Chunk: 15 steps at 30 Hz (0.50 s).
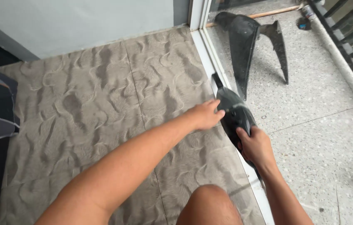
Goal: Vacuuming the floor and sliding door track on a balcony.
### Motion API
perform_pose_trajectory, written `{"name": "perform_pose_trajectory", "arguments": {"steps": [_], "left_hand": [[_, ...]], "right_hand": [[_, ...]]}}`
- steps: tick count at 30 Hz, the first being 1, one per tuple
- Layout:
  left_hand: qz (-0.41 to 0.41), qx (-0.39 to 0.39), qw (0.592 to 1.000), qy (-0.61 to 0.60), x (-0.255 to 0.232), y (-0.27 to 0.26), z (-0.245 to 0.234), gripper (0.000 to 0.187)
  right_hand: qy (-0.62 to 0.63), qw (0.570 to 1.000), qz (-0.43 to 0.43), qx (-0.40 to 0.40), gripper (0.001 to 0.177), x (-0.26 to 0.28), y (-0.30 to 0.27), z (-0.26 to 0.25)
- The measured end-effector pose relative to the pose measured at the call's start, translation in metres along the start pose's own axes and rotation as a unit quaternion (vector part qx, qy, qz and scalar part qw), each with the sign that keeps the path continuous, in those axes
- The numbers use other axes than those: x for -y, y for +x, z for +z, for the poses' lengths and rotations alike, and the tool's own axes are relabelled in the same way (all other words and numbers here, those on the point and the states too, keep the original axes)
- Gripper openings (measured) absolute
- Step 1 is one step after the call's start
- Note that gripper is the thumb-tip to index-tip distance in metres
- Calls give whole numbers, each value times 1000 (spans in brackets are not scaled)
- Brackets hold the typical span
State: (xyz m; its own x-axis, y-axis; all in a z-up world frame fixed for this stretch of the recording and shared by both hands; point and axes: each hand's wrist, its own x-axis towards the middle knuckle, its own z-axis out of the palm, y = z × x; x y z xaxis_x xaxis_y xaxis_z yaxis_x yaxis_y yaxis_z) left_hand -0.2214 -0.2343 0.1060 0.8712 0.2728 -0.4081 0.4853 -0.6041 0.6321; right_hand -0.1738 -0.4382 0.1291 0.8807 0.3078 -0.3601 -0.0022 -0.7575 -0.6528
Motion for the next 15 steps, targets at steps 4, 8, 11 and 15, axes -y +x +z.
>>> {"name": "perform_pose_trajectory", "arguments": {"steps": [4,8,11,15], "left_hand": [[17,62,997,49,12,-24,11,73],[48,74,995,36,44,-36,51,79],[59,82,991,83,31,-43,63,98],[145,43,984,96,25,-30,86,108]], "right_hand": [[-11,997,70,21,42,-34,-39,-24],[11,995,90,31,41,-42,-63,-22],[38,993,100,46,42,-36,-64,-13],[71,992,97,39,38,-21,-67,-12]]}}
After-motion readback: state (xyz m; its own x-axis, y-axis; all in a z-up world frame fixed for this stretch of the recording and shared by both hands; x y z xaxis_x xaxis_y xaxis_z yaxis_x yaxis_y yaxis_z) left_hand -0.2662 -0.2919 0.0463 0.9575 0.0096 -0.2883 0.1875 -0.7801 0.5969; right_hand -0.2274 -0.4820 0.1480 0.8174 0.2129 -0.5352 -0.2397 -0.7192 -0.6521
